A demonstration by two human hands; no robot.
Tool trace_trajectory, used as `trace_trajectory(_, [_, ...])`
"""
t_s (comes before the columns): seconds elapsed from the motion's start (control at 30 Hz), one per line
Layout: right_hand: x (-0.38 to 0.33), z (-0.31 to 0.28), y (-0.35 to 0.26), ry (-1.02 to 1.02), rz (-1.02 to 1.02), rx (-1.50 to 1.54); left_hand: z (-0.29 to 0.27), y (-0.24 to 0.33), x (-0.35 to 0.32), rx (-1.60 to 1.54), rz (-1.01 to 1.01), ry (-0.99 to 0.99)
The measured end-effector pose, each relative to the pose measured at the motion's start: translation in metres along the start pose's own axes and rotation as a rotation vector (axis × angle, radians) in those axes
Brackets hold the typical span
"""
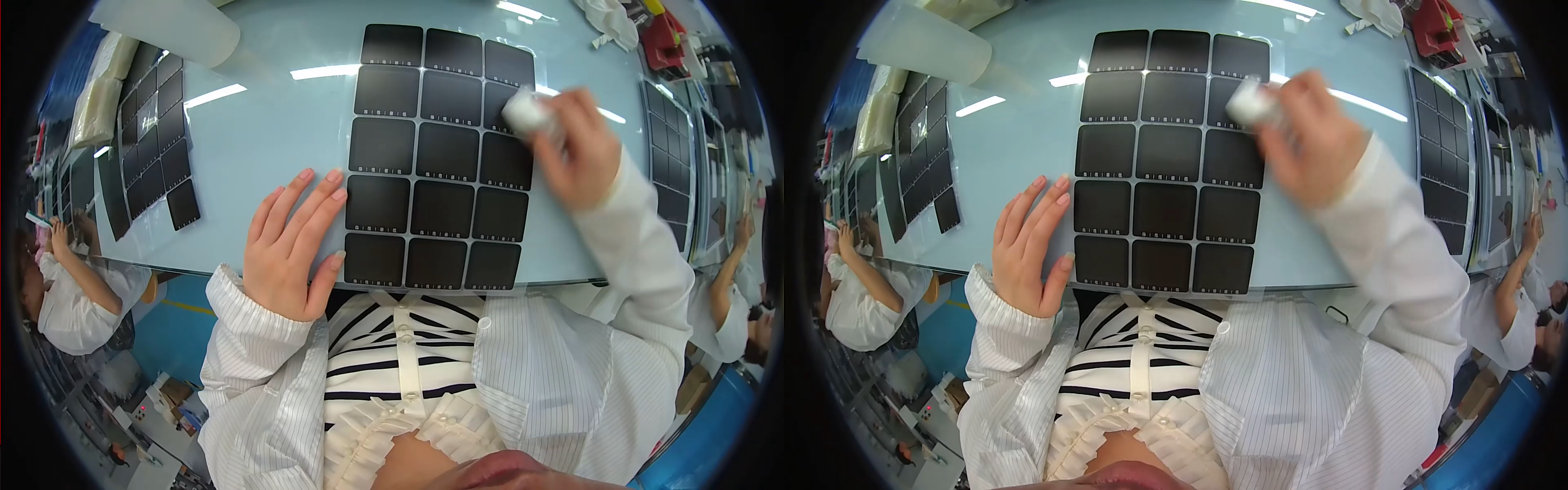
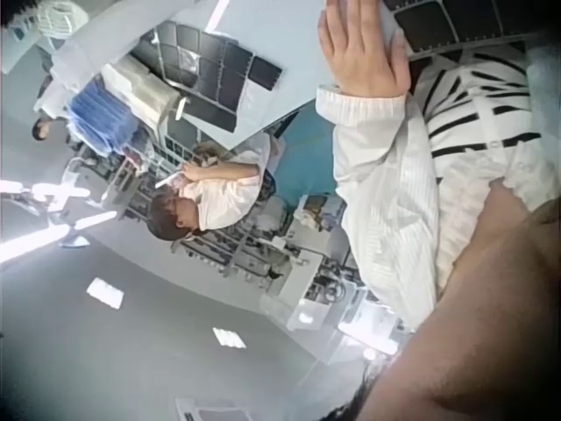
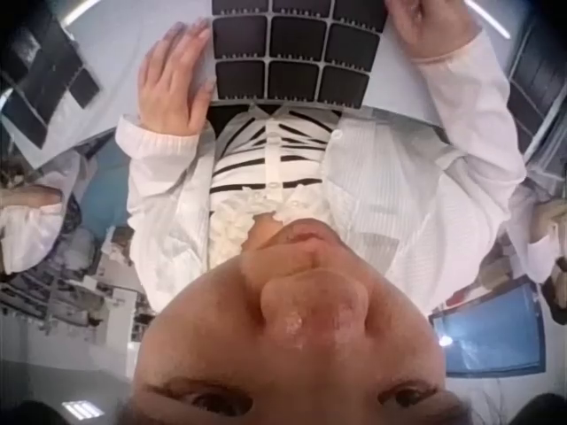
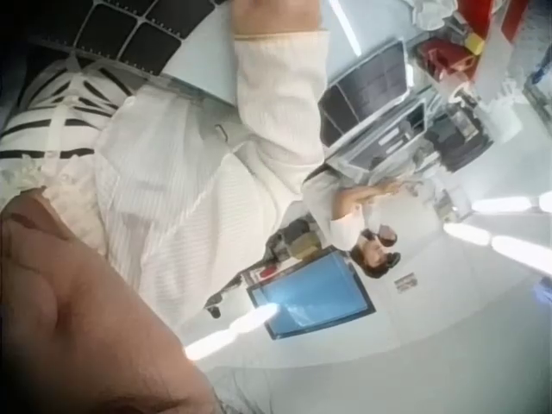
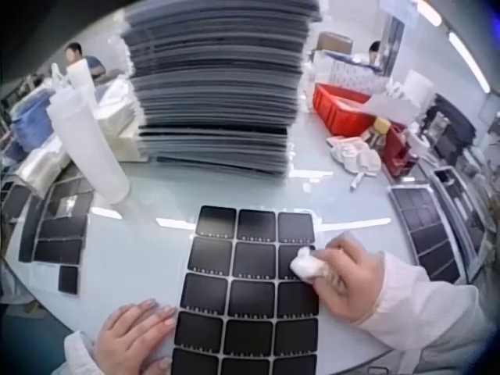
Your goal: Inspecting and cleaning small grid-like electronic components with a solution and wipes at a workstation.
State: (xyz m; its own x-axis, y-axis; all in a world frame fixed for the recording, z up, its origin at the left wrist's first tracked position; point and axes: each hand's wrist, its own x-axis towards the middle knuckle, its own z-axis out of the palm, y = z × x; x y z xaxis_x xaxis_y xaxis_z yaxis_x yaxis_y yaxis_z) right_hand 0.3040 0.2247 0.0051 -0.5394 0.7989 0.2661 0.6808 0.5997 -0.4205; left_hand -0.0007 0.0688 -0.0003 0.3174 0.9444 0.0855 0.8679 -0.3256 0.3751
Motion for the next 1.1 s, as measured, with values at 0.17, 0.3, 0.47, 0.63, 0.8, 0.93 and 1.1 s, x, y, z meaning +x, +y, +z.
trace_trajectory(0.17, [-0.023, 0.006, -0.031, -0.214, -0.415, 0.201, 0.001, 0.000, -0.001, 0.008, 0.000, 0.003])
trace_trajectory(0.3, [0.001, 0.011, 0.015, 0.110, -0.080, -0.003, 0.001, 0.001, -0.001, 0.020, 0.011, 0.010])
trace_trajectory(0.47, [0.009, 0.020, -0.011, -0.065, -0.397, 0.053, 0.000, 0.003, 0.000, 0.025, -0.010, -0.004])
trace_trajectory(0.63, [0.043, 0.020, 0.020, 0.200, -0.087, -0.105, -0.002, 0.003, 0.000, 0.012, -0.011, -0.008])
trace_trajectory(0.8, [0.021, 0.026, 0.009, -0.045, -0.175, 0.091, -0.003, 0.003, 0.000, -0.001, -0.019, -0.019])
trace_trajectory(0.93, [0.052, 0.034, 0.052, 0.216, 0.020, -0.134, -0.005, 0.002, 0.000, 0.003, -0.010, -0.024])
trace_trajectory(1.1, [0.079, 0.072, 0.019, 0.137, -0.267, 0.028, -0.006, 0.004, 0.001, 0.000, -0.008, -0.023])
